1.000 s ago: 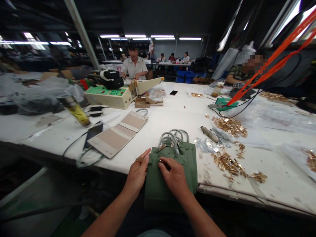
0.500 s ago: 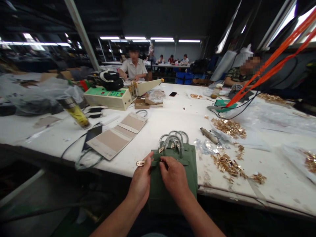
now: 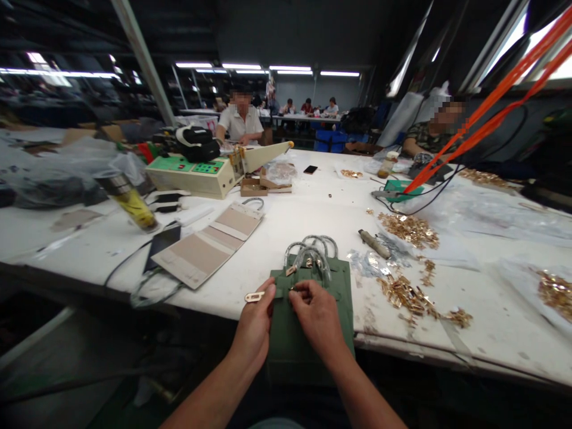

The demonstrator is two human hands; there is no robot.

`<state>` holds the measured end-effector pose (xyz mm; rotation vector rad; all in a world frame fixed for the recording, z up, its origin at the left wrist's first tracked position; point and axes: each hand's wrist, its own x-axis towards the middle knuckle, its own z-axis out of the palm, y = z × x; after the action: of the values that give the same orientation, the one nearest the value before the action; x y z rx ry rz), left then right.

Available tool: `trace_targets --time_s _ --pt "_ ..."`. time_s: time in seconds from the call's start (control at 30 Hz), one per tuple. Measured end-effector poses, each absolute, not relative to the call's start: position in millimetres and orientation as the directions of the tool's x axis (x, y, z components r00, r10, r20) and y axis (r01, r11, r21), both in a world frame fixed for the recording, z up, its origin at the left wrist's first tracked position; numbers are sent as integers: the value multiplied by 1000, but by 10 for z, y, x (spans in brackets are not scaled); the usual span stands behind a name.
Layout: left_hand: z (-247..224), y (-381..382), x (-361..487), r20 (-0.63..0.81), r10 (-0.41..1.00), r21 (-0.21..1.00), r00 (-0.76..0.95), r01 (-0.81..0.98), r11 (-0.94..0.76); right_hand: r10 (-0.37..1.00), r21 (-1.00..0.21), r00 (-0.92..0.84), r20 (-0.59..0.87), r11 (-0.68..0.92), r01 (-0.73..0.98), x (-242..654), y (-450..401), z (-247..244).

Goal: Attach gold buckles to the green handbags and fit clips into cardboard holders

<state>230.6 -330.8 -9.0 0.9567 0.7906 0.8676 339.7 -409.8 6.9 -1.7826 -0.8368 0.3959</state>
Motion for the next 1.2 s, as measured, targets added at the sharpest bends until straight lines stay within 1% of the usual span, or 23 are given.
trace_targets --time_s 0.07,0.13,0.17,0.23,0.37,0.47,0.57,0.7,0.83,0.97,1.03,1.2 --pt "-75 -3345 2322 -303 818 814 489 -313 489 731 -920 680 63 -221 323 3437 -4126 80" --pt "-56 -3372 2343 -356 776 743 520 -346 573 750 -890 661 34 -277 361 3479 -4155 80" --pt "-49 -3379 2354 -356 775 736 522 -355 577 762 -867 646 35 -299 399 3499 -4168 75" --pt "-48 -3379 2377 -334 798 759 502 -359 544 798 -806 601 56 -318 499 3529 -4187 59" --pt "-91 -3345 2413 -298 828 823 475 -312 475 858 -663 487 161 -271 698 3540 -4197 19" --pt "-127 -3312 2428 -297 823 840 485 -278 467 872 -606 438 220 -230 762 3521 -4206 2" --pt "-148 -3286 2442 -291 839 861 460 -256 439 888 -583 405 217 -215 783 3504 -4222 -5" --pt "-163 -3278 2471 -258 868 890 424 -246 385 885 -585 406 229 -208 784 3460 -4232 -43" --pt "-184 -3284 2484 -224 889 914 400 -230 334 827 -627 485 284 -222 747 3390 -4224 -97" --pt "-218 -3276 2490 -248 876 904 414 -228 363 803 -748 560 203 -242 618 3380 -4242 -68" --pt "-238 -3267 2499 -272 867 893 418 -227 390 805 -776 567 175 -242 582 3394 -4262 -38" --pt "-286 -3245 2520 -283 875 891 394 -230 392 817 -760 535 216 -203 617 3410 -4295 -11"
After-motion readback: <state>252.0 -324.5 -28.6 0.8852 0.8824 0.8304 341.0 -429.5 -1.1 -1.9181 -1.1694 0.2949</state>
